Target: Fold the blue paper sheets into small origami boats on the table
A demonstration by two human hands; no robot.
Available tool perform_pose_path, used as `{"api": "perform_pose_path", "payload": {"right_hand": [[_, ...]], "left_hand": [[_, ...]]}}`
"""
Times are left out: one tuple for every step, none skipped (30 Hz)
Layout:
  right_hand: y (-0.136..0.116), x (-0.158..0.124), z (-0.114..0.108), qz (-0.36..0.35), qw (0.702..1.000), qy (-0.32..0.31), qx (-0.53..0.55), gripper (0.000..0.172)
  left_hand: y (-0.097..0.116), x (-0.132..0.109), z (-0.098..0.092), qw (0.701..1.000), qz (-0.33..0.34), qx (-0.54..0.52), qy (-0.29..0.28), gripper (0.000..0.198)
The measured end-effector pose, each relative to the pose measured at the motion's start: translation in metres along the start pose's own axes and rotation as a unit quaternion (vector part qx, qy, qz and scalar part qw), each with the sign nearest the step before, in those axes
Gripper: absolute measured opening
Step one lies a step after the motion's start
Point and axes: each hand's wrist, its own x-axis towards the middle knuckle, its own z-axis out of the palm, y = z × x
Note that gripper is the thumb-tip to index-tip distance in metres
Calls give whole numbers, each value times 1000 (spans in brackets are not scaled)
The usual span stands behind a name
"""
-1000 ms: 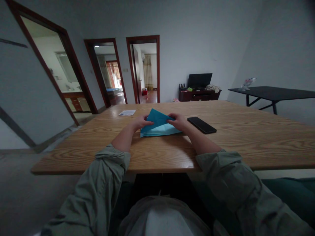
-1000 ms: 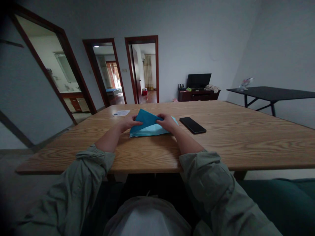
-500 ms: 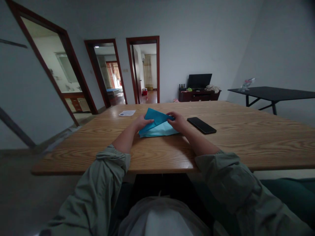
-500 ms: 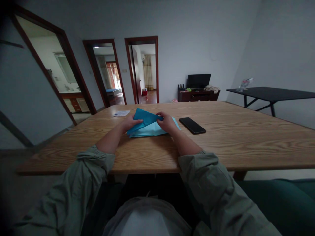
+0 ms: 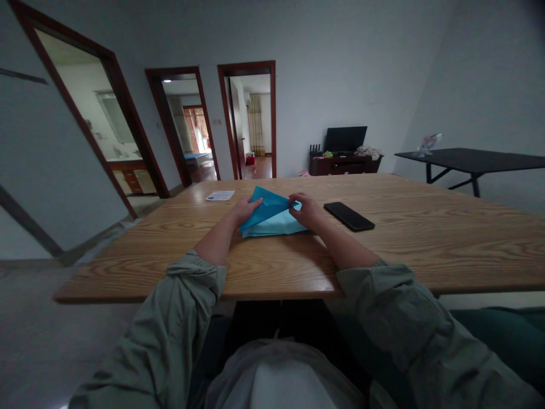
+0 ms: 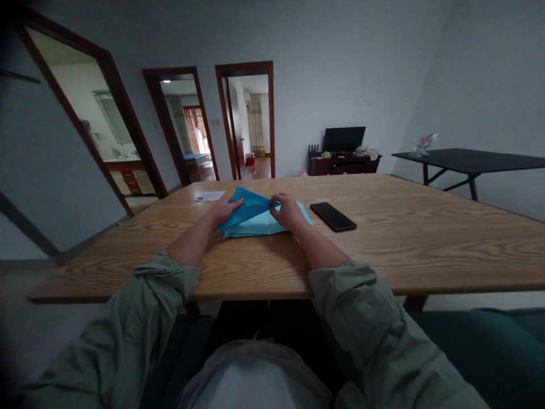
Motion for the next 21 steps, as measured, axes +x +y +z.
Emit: {"api": "perform_pose_path", "payload": {"right_hand": [[1, 0, 0, -4, 1000, 2, 2, 17], [2, 0, 0, -7, 1000, 4, 5, 16], [3, 0, 1, -10, 1000, 7, 7, 16], [4, 0, 1, -14, 1000, 9, 10, 16], [4, 0, 1, -17, 1000, 11, 11, 16], [5, 0, 0, -20, 1000, 13, 12, 16], [5, 0, 0, -21, 1000, 15, 11, 16], [4, 0, 0, -22, 1000, 17, 10, 16], [4, -1, -1, -21, 1000, 19, 9, 16], [3, -1, -2, -19, 1000, 21, 7, 16], [2, -1, -2, -15, 1000, 20, 6, 17], [1, -1, -3, -9, 1000, 16, 6, 18], [0, -1, -3, -1, 1000, 9, 8, 18], [0, -1, -3, 9, 1000, 2, 13, 18], [0, -1, -3, 20, 1000, -4, 20, 16], [0, -1, -3, 32, 999, -6, 26, 15], [1, -1, -2, 42, 999, -4, 28, 14], [2, 0, -1, 50, 998, 0, 25, 16], [3, 0, 0, 56, 998, 3, 17, 17], [5, -1, 1, 64, 998, 1, 5, 17], [6, -1, 2, 73, 997, -6, -5, 17]], "left_hand": [[0, 0, 0, 1000, -2, -11, -1, 36], [1, -1, 0, 1000, -6, -25, -5, 35], [1, -1, 0, 999, -12, -39, -10, 34], [2, -1, -1, 998, -17, -54, -17, 34], [2, -1, -1, 997, -23, -65, -24, 33], [2, -2, -1, 996, -29, -74, -29, 33], [3, -2, -2, 996, -33, -80, -29, 33], [3, -2, -2, 996, -35, -84, -24, 33], [4, -3, -2, 995, -37, -88, -15, 33], [5, -3, -2, 995, -41, -91, -8, 33], [7, -5, -3, 995, -46, -93, -2, 34], [8, -6, -3, 994, -53, -93, 0, 34], [10, -8, -3, 994, -60, -92, -2, 36], [12, -10, -3, 994, -67, -91, -9, 37], [13, -11, -3, 993, -70, -91, -19, 39], [14, -12, -3, 993, -69, -92, -31, 41], [15, -13, -3, 992, -67, -95, -45, 44], [16, -14, -2, 991, -65, -100, -57, 45], [16, -14, -2, 990, -65, -106, -66, 47], [16, -14, -2, 989, -66, -112, -67, 48], [16, -13, -2, 988, -68, -121, -64, 47]]}}
